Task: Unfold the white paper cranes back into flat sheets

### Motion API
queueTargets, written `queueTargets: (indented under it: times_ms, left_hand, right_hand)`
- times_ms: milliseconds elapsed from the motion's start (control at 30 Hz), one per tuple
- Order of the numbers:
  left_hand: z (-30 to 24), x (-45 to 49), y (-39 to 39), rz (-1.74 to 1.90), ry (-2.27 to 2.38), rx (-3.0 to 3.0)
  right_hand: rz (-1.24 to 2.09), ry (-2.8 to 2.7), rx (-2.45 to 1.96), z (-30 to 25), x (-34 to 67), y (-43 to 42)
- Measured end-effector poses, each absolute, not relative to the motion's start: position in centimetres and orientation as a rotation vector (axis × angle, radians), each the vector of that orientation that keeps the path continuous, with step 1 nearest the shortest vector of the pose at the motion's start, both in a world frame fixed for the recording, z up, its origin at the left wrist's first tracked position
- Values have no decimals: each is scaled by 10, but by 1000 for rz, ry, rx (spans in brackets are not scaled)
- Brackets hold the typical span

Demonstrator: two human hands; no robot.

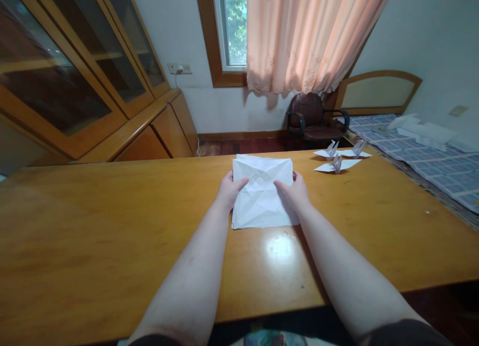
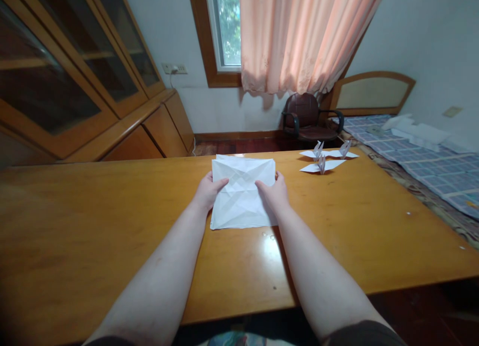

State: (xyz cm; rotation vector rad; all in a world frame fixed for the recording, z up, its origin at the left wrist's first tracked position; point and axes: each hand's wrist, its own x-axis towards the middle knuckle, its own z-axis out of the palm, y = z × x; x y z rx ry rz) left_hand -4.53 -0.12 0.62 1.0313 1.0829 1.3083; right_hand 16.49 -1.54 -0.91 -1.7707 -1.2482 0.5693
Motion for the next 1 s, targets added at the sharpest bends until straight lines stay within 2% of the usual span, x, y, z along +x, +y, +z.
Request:
queueTargets:
  times_ms: [167, 300, 533, 667, 833, 1000]
  left_hand:
    - [9, -47, -4, 1266, 1074, 1013]
    - [3, -49, 1, 1217, 1281, 1168]
    - [6, -40, -8, 1129, 1850, 1743]
    - [6, -24, -23, 802, 1554, 2304]
    - [-8, -17, -28, 349, 1451, 2383]
    - [-18, -23, -22, 293, 1551, 2395]
  right_hand:
    - [757, -1134, -1534, -6, 169, -16]
    - [642, -1131, -1520, -3, 167, -19]
    - [420, -1418, -1841, -7, 160, -21]
    - [388, -1539, -1862, -10, 159, -22]
    - [372, -1493, -1835, -15, 159, -19]
    - [299, -828, -1773, -23, 188, -8]
